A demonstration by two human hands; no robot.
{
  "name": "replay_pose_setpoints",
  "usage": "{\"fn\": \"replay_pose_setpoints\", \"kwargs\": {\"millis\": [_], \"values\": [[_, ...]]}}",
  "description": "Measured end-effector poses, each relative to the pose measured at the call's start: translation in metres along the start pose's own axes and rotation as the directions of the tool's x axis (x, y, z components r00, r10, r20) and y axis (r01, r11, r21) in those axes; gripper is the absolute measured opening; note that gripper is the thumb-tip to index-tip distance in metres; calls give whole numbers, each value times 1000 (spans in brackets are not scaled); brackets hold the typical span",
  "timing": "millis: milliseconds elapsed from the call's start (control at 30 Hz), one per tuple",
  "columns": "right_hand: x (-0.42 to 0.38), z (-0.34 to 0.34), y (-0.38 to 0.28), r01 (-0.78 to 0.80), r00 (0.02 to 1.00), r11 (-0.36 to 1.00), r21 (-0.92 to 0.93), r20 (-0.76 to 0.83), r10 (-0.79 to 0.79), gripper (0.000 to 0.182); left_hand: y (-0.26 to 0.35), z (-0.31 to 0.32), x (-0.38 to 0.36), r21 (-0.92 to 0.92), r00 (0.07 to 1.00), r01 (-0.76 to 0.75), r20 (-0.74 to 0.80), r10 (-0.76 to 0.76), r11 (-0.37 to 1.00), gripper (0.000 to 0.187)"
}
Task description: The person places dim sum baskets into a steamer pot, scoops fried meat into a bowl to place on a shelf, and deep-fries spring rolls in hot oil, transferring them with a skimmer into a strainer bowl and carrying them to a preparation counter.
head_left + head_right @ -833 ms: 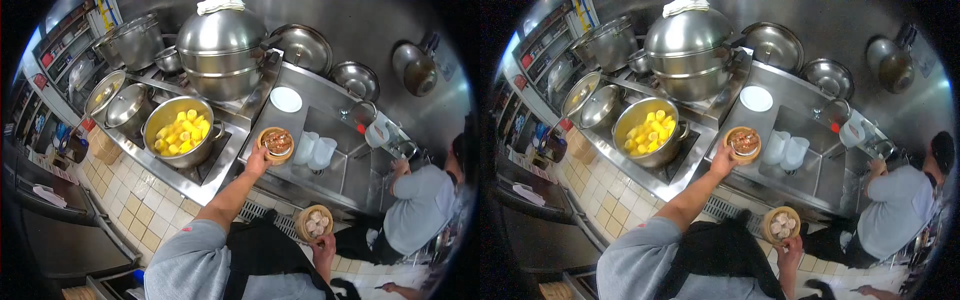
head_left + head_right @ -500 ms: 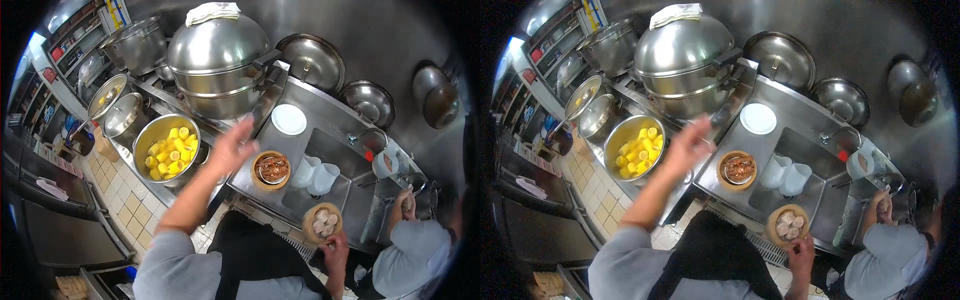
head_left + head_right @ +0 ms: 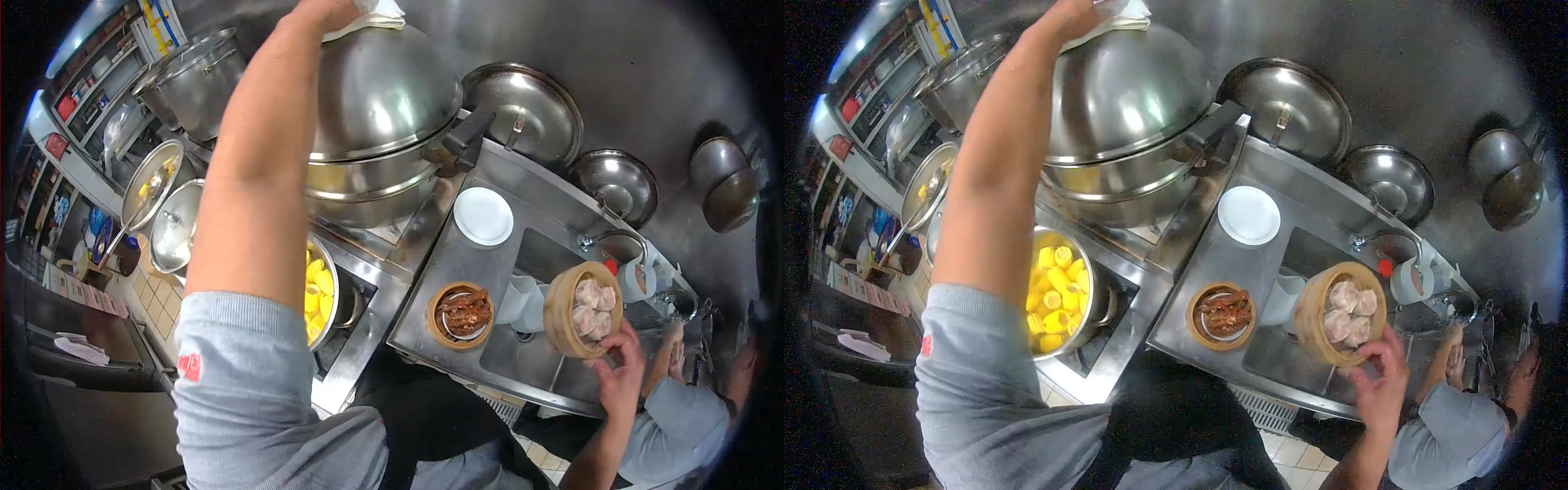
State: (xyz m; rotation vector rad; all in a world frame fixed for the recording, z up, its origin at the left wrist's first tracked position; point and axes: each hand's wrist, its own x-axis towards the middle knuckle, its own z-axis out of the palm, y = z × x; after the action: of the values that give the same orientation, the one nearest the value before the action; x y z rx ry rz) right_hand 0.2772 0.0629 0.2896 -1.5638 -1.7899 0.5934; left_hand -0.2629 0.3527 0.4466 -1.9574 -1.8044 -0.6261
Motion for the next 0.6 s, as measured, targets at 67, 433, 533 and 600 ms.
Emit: {"fn": "replay_pose_setpoints", "kwargs": {"millis": [67, 433, 533, 600], "values": [[17, -1, -20, 26, 999, 997, 75, 41, -29, 33, -2, -27, -6, -159, 991, 132, 32, -128, 978, 38], [149, 12, -139, 311, 939, 950, 34, 142, -313, 28, -106, -93, -37, -670, 907, 187, -164, -389, 719, 39], [192, 57, -192, 385, 910, 917, -108, 210, -357, 25, -91, -105, -54, -705, 879, 236, -139, -456, 669, 40], [217, 102, -213, 454, 858, 888, 66, 236, -456, 26, -94, -105, -58, -720, 876, 222, -149, -459, 658, 40]]}}
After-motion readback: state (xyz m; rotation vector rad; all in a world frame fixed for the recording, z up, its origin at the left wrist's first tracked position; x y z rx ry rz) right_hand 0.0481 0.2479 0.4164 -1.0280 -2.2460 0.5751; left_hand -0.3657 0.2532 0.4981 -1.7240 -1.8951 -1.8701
